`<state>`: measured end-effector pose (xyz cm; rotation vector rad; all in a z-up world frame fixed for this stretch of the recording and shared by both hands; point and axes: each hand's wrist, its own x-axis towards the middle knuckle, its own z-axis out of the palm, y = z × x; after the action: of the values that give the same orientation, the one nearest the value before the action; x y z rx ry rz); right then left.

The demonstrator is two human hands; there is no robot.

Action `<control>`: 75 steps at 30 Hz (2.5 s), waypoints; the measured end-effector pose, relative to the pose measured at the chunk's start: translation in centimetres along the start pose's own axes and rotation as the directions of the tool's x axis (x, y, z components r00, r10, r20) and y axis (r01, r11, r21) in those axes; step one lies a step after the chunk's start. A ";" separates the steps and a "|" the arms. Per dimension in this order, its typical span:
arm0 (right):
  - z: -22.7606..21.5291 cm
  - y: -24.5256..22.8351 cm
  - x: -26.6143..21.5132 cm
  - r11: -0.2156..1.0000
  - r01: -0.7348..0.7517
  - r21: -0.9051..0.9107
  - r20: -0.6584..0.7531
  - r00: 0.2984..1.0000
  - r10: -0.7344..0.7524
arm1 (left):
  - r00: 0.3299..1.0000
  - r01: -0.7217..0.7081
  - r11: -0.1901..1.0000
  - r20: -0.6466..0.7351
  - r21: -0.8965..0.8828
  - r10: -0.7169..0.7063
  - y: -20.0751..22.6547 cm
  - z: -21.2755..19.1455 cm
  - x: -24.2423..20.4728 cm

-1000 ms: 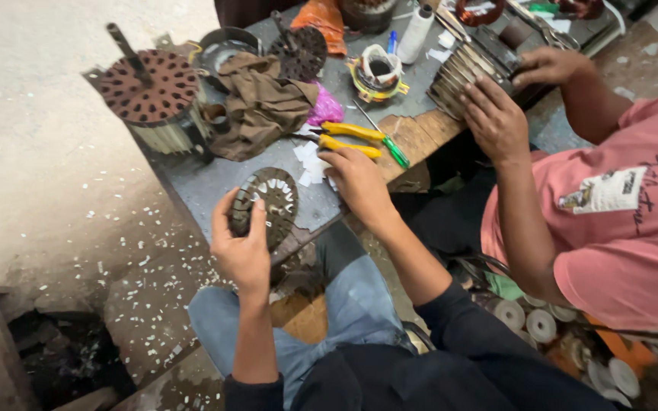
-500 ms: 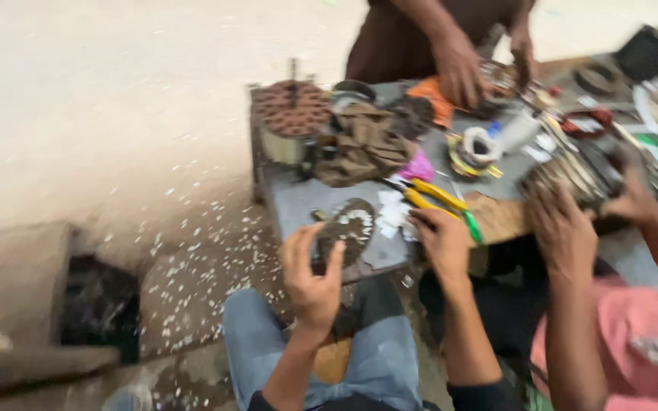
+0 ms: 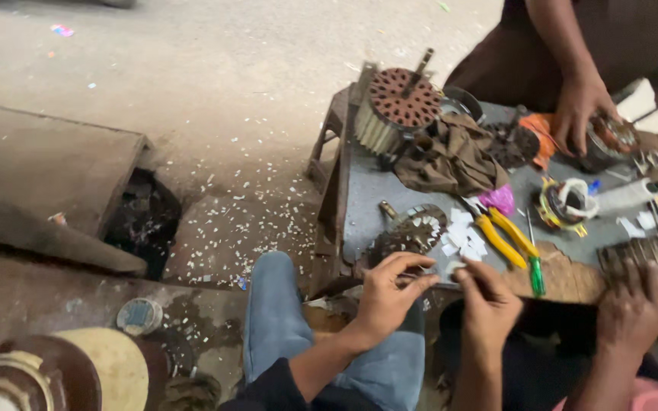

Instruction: The person inserts small white insulating pieces into the slots of a circular motor rotor held in the left hand. The person repeats this action across multiple slots while seated at a cluttered workbench.

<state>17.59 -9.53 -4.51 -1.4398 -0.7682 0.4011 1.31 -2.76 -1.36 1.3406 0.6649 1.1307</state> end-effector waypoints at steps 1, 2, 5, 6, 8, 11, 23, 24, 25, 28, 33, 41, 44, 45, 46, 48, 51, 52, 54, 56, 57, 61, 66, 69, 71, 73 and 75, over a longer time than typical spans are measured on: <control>0.3 -0.3 -0.7 1.000 0.020 -0.017 0.031 0.999 -0.019 | 1.000 -0.009 1.000 -0.004 0.024 0.009 -0.4 0.1 0.0; 0.5 -0.6 -1.4 0.999 0.040 -0.034 0.062 0.997 -0.038 | 1.000 -0.018 0.999 -0.007 0.048 0.018 -0.7 0.0 -0.1; 1.3 -1.6 -2.3 0.990 0.066 -0.122 0.116 0.992 -0.052 | 1.000 0.020 0.997 -0.017 0.076 -0.019 -1.3 -0.4 -0.3; 1.4 -1.8 -2.3 0.985 0.068 -0.159 0.125 0.991 -0.048 | 0.999 0.042 0.997 -0.013 0.061 -0.041 -1.5 -0.5 -0.4; 1.4 -2.0 -2.1 0.980 0.083 -0.182 0.175 0.983 -0.051 | 0.996 0.085 0.996 -0.001 0.030 -0.085 -1.7 -0.6 -0.6; 1.0 -1.7 -1.7 0.970 0.062 -0.233 0.263 0.965 0.002 | 0.986 0.160 0.986 0.048 -0.050 -0.158 -2.2 -1.0 -0.9; 1.0 -2.2 -1.9 0.872 0.477 -0.112 0.612 0.724 -0.318 | 0.829 0.559 0.717 0.270 -0.418 -0.489 -5.5 -5.5 -0.7; 1.1 -2.5 -1.7 0.829 0.548 -0.110 0.611 0.696 -0.378 | 0.833 0.552 0.723 0.293 -0.414 -0.468 -5.3 -5.5 -0.7; 1.1 -2.7 -1.3 0.783 0.614 -0.099 0.619 0.654 -0.435 | 0.840 0.541 0.731 0.303 -0.417 -0.449 -4.9 -5.4 -0.8; 0.8 -3.0 -0.5 0.815 0.566 -0.123 0.565 0.716 -0.411 | 0.942 0.326 0.917 0.155 -0.228 -0.296 -3.6 -4.6 -1.1; 1.7 -2.9 1.4 0.895 0.412 -0.172 0.361 0.871 -0.332 | 0.972 -0.098 0.967 -0.184 0.234 0.143 -2.3 -4.7 0.8; 5.9 -2.9 3.1 0.806 0.537 -0.249 0.376 0.820 -0.430 | 0.977 0.178 0.968 -0.089 -0.175 -0.195 -4.5 -4.6 2.9; 7.0 -3.0 3.1 0.808 0.525 -0.266 0.356 0.833 -0.424 | 0.982 0.150 0.947 -0.069 -0.285 -0.176 -5.3 -4.5 2.7; 7.2 -3.2 3.0 0.815 0.504 -0.287 0.329 0.851 -0.410 | 0.983 0.142 0.927 -0.059 -0.348 -0.173 -5.5 -4.3 2.7; 7.5 -3.3 2.8 0.821 0.482 -0.307 0.300 0.867 -0.397 | 0.984 0.135 0.903 -0.050 -0.409 -0.170 -5.7 -3.9 2.8; 8.0 -3.4 2.4 0.793 0.483 -0.371 0.266 0.873 -0.408 | 0.985 0.130 0.864 -0.034 -0.486 -0.167 -6.0 -3.5 2.7; 8.1 -3.7 1.8 0.709 0.545 -0.448 0.293 0.838 -0.460 | 0.985 0.110 0.864 -0.061 -0.491 -0.160 -6.4 -3.2 2.5; 7.9 -3.8 1.8 0.700 0.562 -0.441 0.315 0.827 -0.466 | 0.985 0.099 0.874 -0.078 -0.476 -0.154 -6.5 -3.1 2.5; 7.3 -4.1 1.8 0.738 0.542 -0.401 0.315 0.838 -0.445 | 0.976 0.121 0.861 -0.100 -0.494 -0.195 -6.7 -3.0 2.3; 6.9 -4.2 1.8 0.821 0.459 -0.338 0.266 0.884 -0.385 | 0.975 0.112 0.851 -0.109 -0.513 -0.194 -6.9 -2.8 2.4; 7.0 -4.2 1.8 0.810 0.472 -0.348 0.270 0.878 -0.396 | 0.978 0.096 0.847 -0.111 -0.523 -0.179 -7.0 -2.8 2.4; 7.8 -3.8 1.8 0.746 0.523 -0.413 0.301 0.851 -0.430 | 0.984 0.072 0.817 -0.091 -0.572 -0.150 -7.3 -3.0 2.2; 7.8 -3.8 1.7 0.744 0.528 -0.409 0.305 0.848 -0.434 | 0.989 0.070 0.801 -0.063 -0.595 -0.133 -7.2 -3.1 2.5; 7.0 -3.8 1.1 0.793 0.488 -0.365 0.256 0.872 -0.418 | 0.993 0.034 0.844 -0.074 -0.535 -0.087 -6.6 -2.6 2.5; 5.8 -3.6 0.6 0.842 0.429 -0.326 0.189 0.903 -0.386 | 0.996 -0.001 0.902 -0.084 -0.432 -0.039 -5.9 -2.3 2.6; 3.7 -3.2 0.6 0.881 0.307 -0.360 0.090 0.951 -0.295 | 0.996 -0.027 0.953 -0.086 -0.301 0.001 -5.0 -2.6 2.9; 0.6 -2.4 1.4 0.859 0.133 -0.494 -0.079 0.977 -0.197 | 0.995 0.067 0.958 -0.055 -0.279 -0.085 -4.0 -3.5 3.4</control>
<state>17.63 -8.44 -1.86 -1.8318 -0.9221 -0.0292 0.38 2.29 -5.08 1.0350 0.5772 1.1631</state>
